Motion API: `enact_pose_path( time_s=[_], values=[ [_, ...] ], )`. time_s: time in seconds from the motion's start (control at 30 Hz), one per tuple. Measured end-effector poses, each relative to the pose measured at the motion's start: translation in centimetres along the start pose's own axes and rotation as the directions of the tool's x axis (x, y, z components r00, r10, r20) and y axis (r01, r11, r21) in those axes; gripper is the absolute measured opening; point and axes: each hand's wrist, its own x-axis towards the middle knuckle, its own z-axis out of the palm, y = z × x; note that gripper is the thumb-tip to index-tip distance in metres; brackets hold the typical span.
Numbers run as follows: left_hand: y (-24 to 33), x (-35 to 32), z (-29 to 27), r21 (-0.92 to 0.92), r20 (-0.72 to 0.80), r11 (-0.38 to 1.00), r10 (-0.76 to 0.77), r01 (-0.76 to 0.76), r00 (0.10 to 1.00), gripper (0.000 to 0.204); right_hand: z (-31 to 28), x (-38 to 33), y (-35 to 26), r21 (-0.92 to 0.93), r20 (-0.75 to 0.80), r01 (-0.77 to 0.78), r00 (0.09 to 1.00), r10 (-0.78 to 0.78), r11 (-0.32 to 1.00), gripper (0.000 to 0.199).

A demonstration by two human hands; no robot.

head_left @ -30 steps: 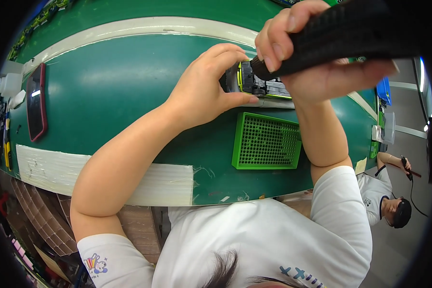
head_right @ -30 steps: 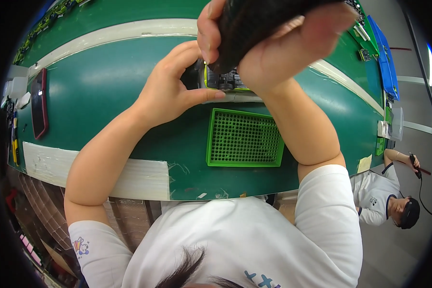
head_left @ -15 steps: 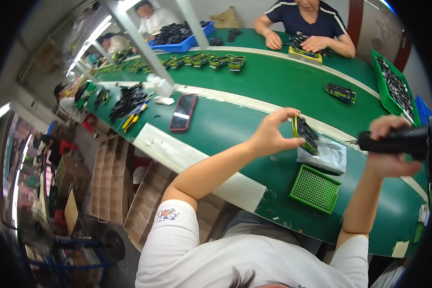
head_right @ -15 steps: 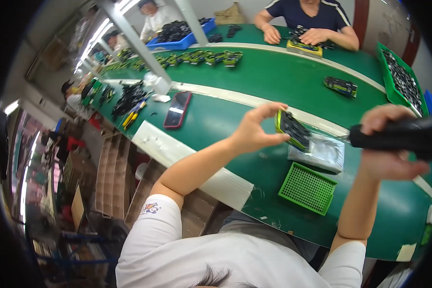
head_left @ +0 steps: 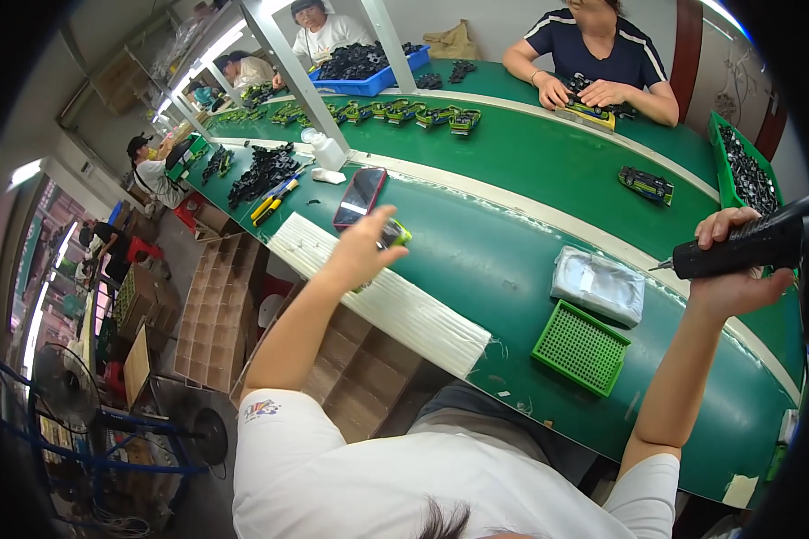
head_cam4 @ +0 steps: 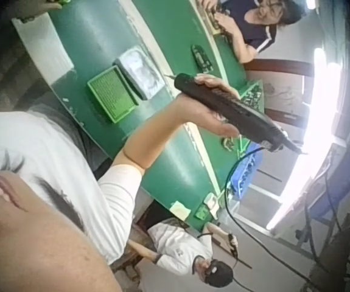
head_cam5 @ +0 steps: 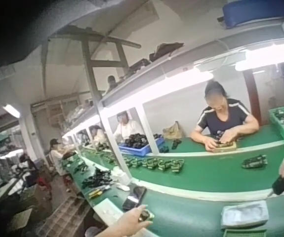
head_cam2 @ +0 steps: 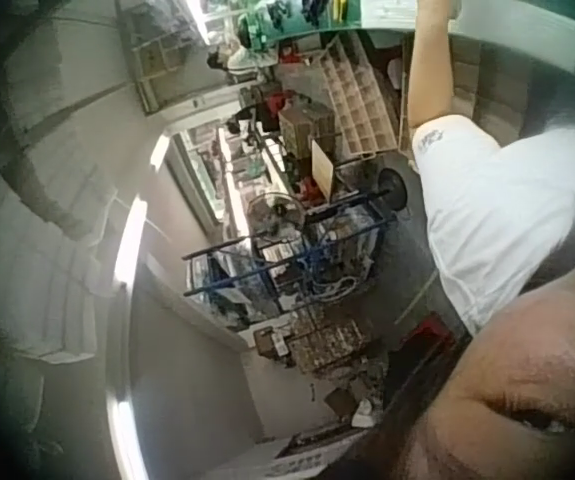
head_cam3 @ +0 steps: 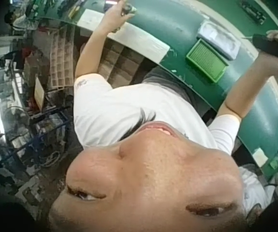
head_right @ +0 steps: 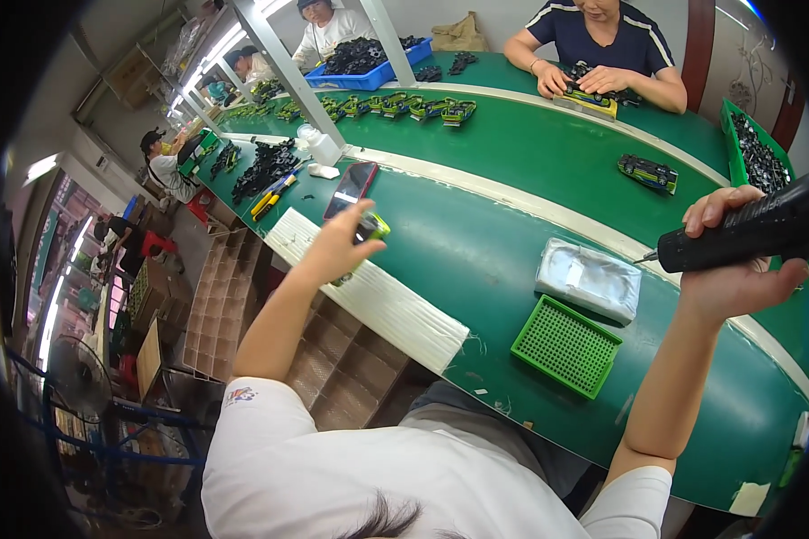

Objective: The person takes toy cars from a conveyor line, drives screws into their undersides using an electric screwdriver, and places the assembled cars into a partitioned cardboard box.

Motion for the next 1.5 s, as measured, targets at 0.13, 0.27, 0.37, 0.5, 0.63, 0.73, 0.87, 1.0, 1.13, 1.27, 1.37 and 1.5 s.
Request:
enact_pose_path(
  time_s=[0.13,0.27,0.37,0.5,0.63,0.73,0.87,1.0,1.13,1.27,1.37,1.5],
  values=[
    [3.2,1.7,5.6,0.051,0.196,0.998,0.028,-0.039,0.98,0.055,0.2,-0.2,-1.0,-0.041,-0.013,-0.054,0.999,0.053,0.998,0.091],
    [5.5,5.9,11.3,0.054,-0.018,0.997,0.053,-0.052,0.998,0.049,-1.8,-0.2,0.3,-0.075,0.016,-0.039,0.999,0.04,0.996,0.089],
    [6.7,7.1,12.6,0.058,-0.006,0.998,-0.004,0.004,1.0,0.047,-0.1,-0.6,0.9,-0.099,-0.053,-0.051,0.998,0.045,0.994,0.088],
    [6.4,6.6,13.0,0.118,0.002,0.993,0.012,-0.012,1.0,0.042,-0.1,-0.9,1.2,-0.161,-0.046,-0.048,0.998,0.041,0.986,0.087],
    [4.6,2.2,8.4,0.065,0.129,0.995,-0.09,0.082,0.988,0.043,0.3,-0.5,1.0,-0.174,-0.045,-0.061,0.998,0.054,0.983,0.086],
    [2.3,-2.0,5.4,0.002,0.139,0.988,-0.153,0.155,0.978,0.046,0.4,-0.3,1.1,-0.162,-0.06,-0.065,0.997,0.056,0.985,0.085],
    [1.5,-4.4,3.5,0.047,0.158,0.984,-0.179,0.174,0.971,0.049,-0.1,-0.2,2.4,-0.146,-0.03,-0.078,0.997,0.074,0.986,0.084],
    [3.2,-0.1,6.2,0.079,0.14,0.988,-0.141,0.131,0.98,0.046,0.8,-0.4,2.7,-0.128,-0.03,-0.073,0.997,0.069,0.989,0.083],
    [5.3,8.0,10.5,0.054,0.143,0.997,-0.056,0.049,0.988,0.043,1.9,-0.9,2.4,-0.13,-0.055,-0.056,0.997,0.049,0.99,0.084],
    [6.8,11.7,14.6,0.069,0.107,0.996,-0.071,0.064,0.992,0.042,3.4,-1.6,0.8,-0.069,-0.004,-0.044,0.999,0.044,0.997,0.084],
    [7.2,9.7,12.4,0.064,0.16,0.996,-0.077,0.068,0.984,0.045,6.4,-3.1,-3.0,0.084,0.038,-0.077,0.997,0.074,0.994,0.077],
    [6.0,5.2,9.3,0.092,0.149,0.992,-0.098,0.085,0.984,0.049,7.4,-4.9,-9.8,0.343,0.547,-0.293,0.835,0.063,0.892,0.047]
  ],
)
